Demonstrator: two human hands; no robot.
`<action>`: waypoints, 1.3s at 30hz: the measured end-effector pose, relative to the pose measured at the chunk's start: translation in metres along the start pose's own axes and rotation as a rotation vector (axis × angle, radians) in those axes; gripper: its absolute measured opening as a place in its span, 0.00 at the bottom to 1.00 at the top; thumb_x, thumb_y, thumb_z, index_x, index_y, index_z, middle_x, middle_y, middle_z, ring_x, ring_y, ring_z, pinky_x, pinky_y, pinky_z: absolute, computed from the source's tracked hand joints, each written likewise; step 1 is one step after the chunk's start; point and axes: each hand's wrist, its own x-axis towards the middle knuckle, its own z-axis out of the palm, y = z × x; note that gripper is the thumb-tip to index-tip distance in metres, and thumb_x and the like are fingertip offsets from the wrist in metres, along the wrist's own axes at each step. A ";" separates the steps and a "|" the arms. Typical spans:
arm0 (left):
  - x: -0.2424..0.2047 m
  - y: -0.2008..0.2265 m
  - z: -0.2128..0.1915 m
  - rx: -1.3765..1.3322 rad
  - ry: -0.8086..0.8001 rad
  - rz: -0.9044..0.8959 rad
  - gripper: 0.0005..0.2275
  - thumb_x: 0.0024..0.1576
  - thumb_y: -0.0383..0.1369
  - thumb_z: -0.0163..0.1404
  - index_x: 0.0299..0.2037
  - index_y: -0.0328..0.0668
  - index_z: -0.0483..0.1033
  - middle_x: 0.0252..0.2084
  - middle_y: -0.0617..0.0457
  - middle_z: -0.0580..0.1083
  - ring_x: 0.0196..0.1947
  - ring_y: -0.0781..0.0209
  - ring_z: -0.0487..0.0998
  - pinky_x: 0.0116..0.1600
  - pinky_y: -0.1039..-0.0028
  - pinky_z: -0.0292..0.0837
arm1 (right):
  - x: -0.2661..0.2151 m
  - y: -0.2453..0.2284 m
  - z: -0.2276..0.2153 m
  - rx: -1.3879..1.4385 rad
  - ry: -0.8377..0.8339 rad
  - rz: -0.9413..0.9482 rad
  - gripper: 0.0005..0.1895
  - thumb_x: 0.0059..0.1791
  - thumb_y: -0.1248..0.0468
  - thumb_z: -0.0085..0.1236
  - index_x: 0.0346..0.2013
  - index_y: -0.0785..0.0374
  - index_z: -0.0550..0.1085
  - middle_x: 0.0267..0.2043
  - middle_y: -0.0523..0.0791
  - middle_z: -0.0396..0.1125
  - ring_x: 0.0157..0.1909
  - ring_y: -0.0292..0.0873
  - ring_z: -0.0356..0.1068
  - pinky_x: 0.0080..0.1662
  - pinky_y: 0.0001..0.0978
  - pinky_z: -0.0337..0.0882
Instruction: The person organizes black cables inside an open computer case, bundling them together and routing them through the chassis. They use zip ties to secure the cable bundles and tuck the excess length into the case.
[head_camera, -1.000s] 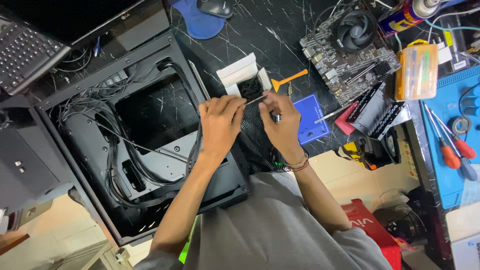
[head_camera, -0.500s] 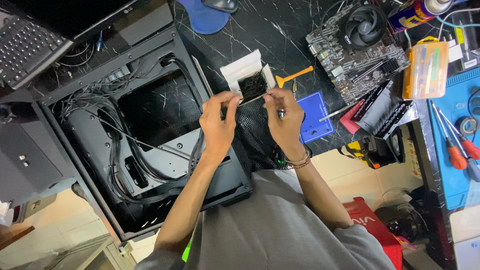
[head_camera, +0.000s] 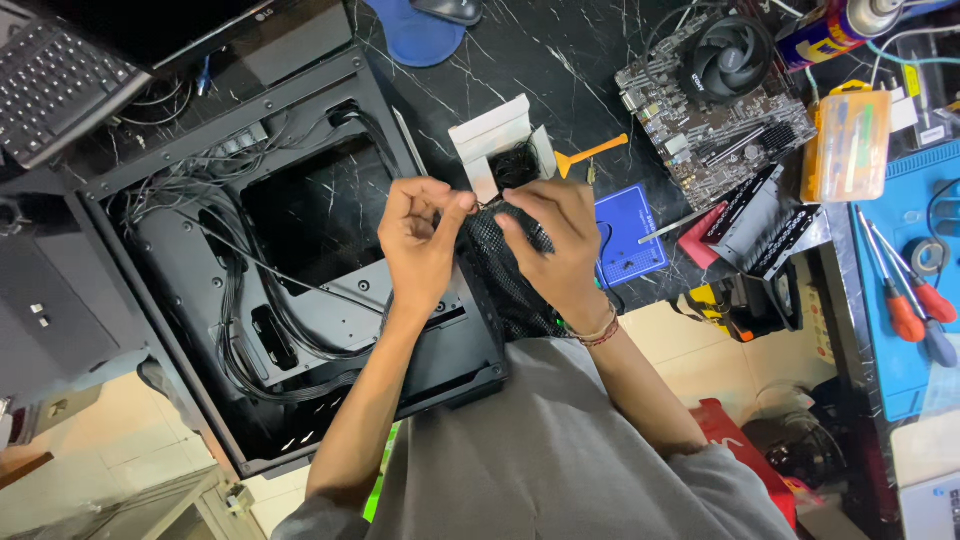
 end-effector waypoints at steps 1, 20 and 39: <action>0.000 0.002 -0.003 -0.001 0.007 0.004 0.09 0.65 0.21 0.62 0.50 0.34 0.76 0.38 0.41 0.84 0.41 0.58 0.89 0.51 0.68 0.84 | 0.004 -0.005 -0.001 0.003 -0.004 -0.007 0.07 0.58 0.68 0.67 0.50 0.62 0.82 0.47 0.45 0.74 0.48 0.43 0.71 0.51 0.36 0.73; -0.016 0.019 -0.030 0.013 -0.167 -0.059 0.08 0.60 0.22 0.68 0.46 0.40 0.87 0.36 0.51 0.86 0.41 0.70 0.85 0.54 0.72 0.82 | -0.027 -0.005 -0.016 0.264 -0.030 0.327 0.04 0.60 0.68 0.61 0.41 0.64 0.79 0.32 0.48 0.79 0.35 0.47 0.80 0.42 0.42 0.77; -0.027 0.065 -0.027 0.174 -0.545 -0.082 0.08 0.65 0.19 0.57 0.48 0.36 0.88 0.31 0.39 0.80 0.31 0.55 0.78 0.41 0.64 0.72 | -0.049 -0.005 -0.042 0.338 -0.275 0.355 0.01 0.55 0.71 0.68 0.39 0.64 0.82 0.29 0.46 0.77 0.33 0.40 0.76 0.41 0.36 0.75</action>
